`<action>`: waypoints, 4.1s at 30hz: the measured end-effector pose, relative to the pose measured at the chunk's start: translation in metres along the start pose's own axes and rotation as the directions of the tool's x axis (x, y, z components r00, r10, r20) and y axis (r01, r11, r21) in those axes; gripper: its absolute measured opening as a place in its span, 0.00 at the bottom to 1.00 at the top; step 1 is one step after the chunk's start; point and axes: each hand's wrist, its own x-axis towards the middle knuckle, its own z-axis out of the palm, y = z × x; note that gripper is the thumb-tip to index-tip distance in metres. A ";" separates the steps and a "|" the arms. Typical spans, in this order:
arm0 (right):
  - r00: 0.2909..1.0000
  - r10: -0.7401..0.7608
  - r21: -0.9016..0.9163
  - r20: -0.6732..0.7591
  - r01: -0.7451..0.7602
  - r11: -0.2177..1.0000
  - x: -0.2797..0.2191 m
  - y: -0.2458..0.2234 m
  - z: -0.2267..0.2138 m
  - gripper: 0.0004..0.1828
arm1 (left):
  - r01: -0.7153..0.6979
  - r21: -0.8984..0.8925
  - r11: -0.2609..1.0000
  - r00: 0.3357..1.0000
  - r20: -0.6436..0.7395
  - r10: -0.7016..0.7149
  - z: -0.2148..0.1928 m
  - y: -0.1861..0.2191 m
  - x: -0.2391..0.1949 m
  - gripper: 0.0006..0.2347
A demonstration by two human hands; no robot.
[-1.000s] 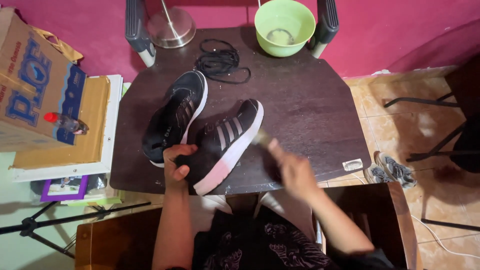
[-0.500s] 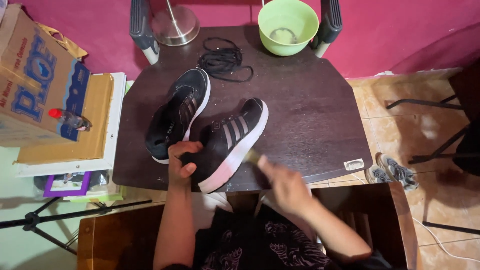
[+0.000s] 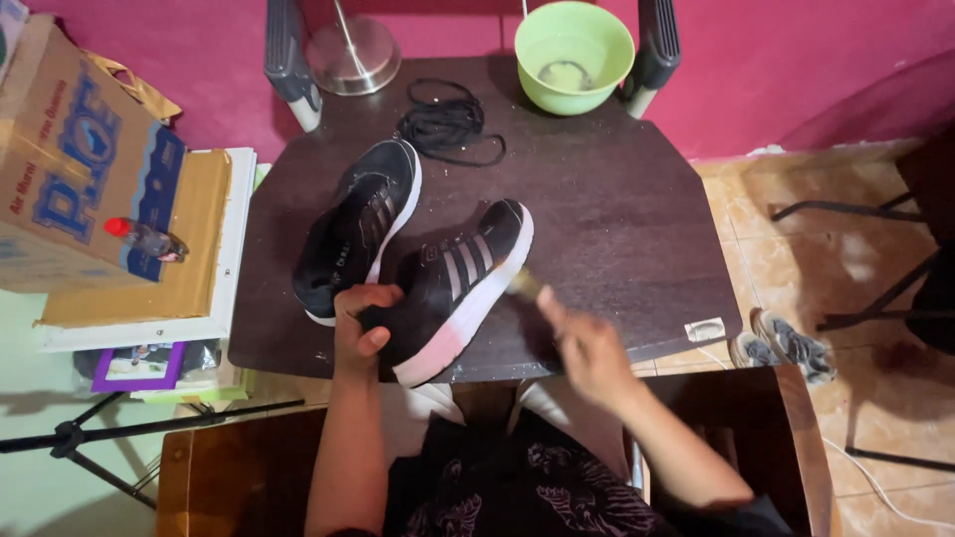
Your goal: The person cleans a black shoe insole with a toothbrush and then places it inside a black sneaker. They proceed to scrub the exterior of the sneaker, including the white sole and black upper, using the toothbrush dipped in water from a green bowl.
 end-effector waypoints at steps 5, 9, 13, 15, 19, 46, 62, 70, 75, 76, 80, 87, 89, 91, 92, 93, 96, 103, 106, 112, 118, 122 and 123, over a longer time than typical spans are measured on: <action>0.999 0.039 -0.073 0.038 -0.036 0.997 0.013 0.018 -0.011 0.18 | 0.020 -0.021 1.000 1.000 0.006 -0.019 0.005 -0.001 0.001 0.23; 0.993 0.028 0.036 0.112 -0.033 0.999 0.019 -0.064 -0.005 0.22 | -0.001 0.052 0.999 1.000 0.015 0.000 0.014 0.006 0.008 0.22; 0.990 0.067 -0.031 0.123 -0.064 0.997 0.020 -0.031 -0.008 0.11 | 0.014 0.053 0.998 1.000 0.020 -0.015 0.003 0.003 0.005 0.23; 0.995 0.076 -0.072 0.067 -0.072 0.995 0.014 0.010 -0.012 0.31 | -0.013 0.020 1.000 1.000 0.013 0.013 0.002 0.000 0.004 0.24; 0.938 -0.056 0.010 0.343 0.056 0.998 0.002 -0.054 -0.009 0.35 | -0.002 0.155 0.988 0.993 0.121 -0.017 0.036 0.051 0.031 0.25; 0.927 0.353 0.120 0.130 -0.368 0.922 0.159 0.135 -0.148 0.32 | -0.047 0.090 0.995 0.967 0.252 0.023 0.049 0.077 -0.009 0.16; 0.836 0.540 -0.824 -0.097 -0.372 0.428 0.341 0.135 -0.110 0.28 | -0.027 0.244 0.969 0.964 0.263 -0.039 0.051 0.081 -0.015 0.19; 0.738 0.672 -0.903 -0.064 -0.329 0.276 0.360 0.139 -0.091 0.17 | 0.033 0.251 0.967 0.963 0.251 -0.099 0.059 0.093 -0.023 0.23; 0.820 0.550 -0.658 -0.157 -0.502 0.561 0.328 0.107 -0.116 0.30 | 0.083 0.295 0.952 0.972 0.187 -0.143 0.085 0.127 -0.004 0.32; 0.822 0.548 -0.657 -0.157 -0.501 0.563 0.319 0.102 -0.116 0.30 | 0.081 0.296 0.952 0.972 0.187 -0.141 0.093 0.137 0.008 0.32; 0.832 0.533 -0.558 -0.156 -0.519 0.648 0.286 0.107 -0.118 0.29 | -0.087 0.549 0.832 0.916 0.372 -0.150 0.117 0.162 0.052 0.12; 0.957 0.268 -0.597 -0.107 -0.278 0.753 0.257 0.152 -0.118 0.23 | 0.028 0.552 0.833 0.950 0.244 -0.193 0.150 0.166 0.109 0.24; 0.962 0.233 -0.561 -0.144 -0.273 0.782 0.258 0.130 -0.120 0.23 | 0.077 0.516 0.853 0.946 0.233 -0.226 0.152 0.162 0.116 0.20; 0.963 0.205 -0.526 -0.175 -0.268 0.807 0.256 0.125 -0.119 0.24 | 0.137 0.475 0.869 0.939 0.218 -0.267 0.153 0.152 0.117 0.17; 0.968 0.215 -0.572 -0.131 -0.250 0.781 0.255 0.130 -0.116 0.23 | 0.125 0.465 0.877 0.943 0.219 -0.251 0.152 0.144 0.115 0.17; 0.970 0.226 -0.617 -0.086 -0.230 0.753 0.255 0.136 -0.112 0.22 | 0.113 0.454 0.884 0.947 0.221 -0.235 0.151 0.135 0.113 0.18; 0.968 0.165 -0.530 -0.187 -0.241 0.813 0.255 0.122 -0.113 0.23 | 0.056 0.489 0.871 0.952 0.237 -0.194 0.154 0.131 0.104 0.21; 0.981 0.130 -0.568 -0.146 -0.191 0.800 0.251 0.128 -0.117 0.24 | 0.091 0.388 0.917 0.945 0.257 -0.202 0.139 0.114 0.094 0.16; 0.971 0.213 -0.587 -0.105 -0.234 0.775 0.247 0.139 -0.115 0.24 | 0.087 0.388 0.918 0.948 0.250 -0.195 0.131 0.111 0.092 0.17; 0.980 0.129 -0.481 -0.150 -0.187 0.857 0.250 0.157 -0.115 0.24 | -0.022 0.530 0.848 0.952 0.269 -0.143 0.117 0.094 0.102 0.22; 0.976 0.085 -0.406 -0.202 -0.163 0.899 0.252 0.182 -0.116 0.25 | -0.139 0.652 0.745 0.932 0.342 -0.125 0.128 0.056 0.123 0.26; 0.962 0.198 -0.427 -0.186 -0.260 0.866 0.249 0.175 -0.115 0.25 | 0.071 0.760 0.646 0.938 0.169 -0.303 0.133 0.024 0.136 0.21; 0.960 0.178 -0.398 -0.218 -0.254 0.882 0.249 0.162 -0.115 0.25 | 0.192 0.772 0.606 0.927 0.061 -0.371 0.133 0.021 0.138 0.21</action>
